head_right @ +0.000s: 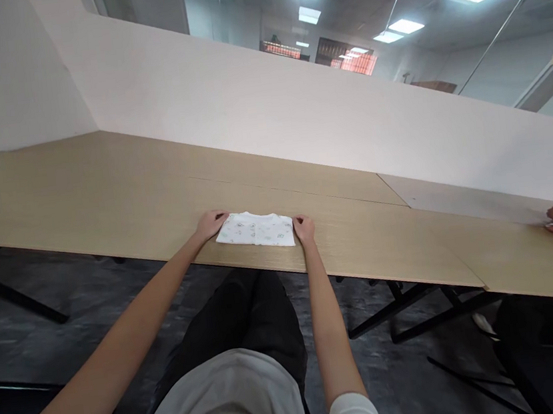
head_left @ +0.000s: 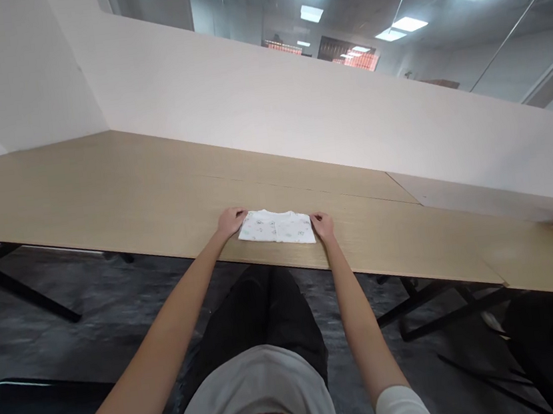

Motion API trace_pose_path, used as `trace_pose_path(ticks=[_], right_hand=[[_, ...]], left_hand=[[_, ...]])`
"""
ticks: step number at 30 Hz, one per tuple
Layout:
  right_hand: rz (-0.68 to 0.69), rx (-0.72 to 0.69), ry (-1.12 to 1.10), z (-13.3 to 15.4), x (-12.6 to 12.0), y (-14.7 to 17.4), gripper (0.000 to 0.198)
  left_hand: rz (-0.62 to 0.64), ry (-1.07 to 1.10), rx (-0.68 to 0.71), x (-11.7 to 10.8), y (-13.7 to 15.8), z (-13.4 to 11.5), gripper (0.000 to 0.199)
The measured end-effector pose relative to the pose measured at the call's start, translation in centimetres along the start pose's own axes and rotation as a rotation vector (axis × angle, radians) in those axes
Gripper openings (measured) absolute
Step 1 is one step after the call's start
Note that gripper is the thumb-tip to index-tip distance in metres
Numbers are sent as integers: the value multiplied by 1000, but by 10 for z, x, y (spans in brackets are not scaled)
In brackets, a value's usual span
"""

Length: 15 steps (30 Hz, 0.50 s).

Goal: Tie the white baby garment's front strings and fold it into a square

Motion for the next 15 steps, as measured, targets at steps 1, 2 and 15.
trace_pose_path(ticks=[1,2,15], right_hand=[[-4,-1,-3,0,0,0,30],[-7,-3,-7,0,0,0,29],[-13,5,-4,-1,-1,0,29]], left_hand=[[-2,4,-1,0,0,-1,39],[-1,4,-3,-1,1,-1,39],[21,-47,-22,-1,0,-2,39]])
Point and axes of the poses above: each hand's wrist, its own y-axis away from the middle knuckle, its own x-axis out of the palm, z = x × y, the point moved 5 cm from there along -y, towards the middle knuckle, and after that the axes turned 9 degrees about z, right-handed, at the moved point
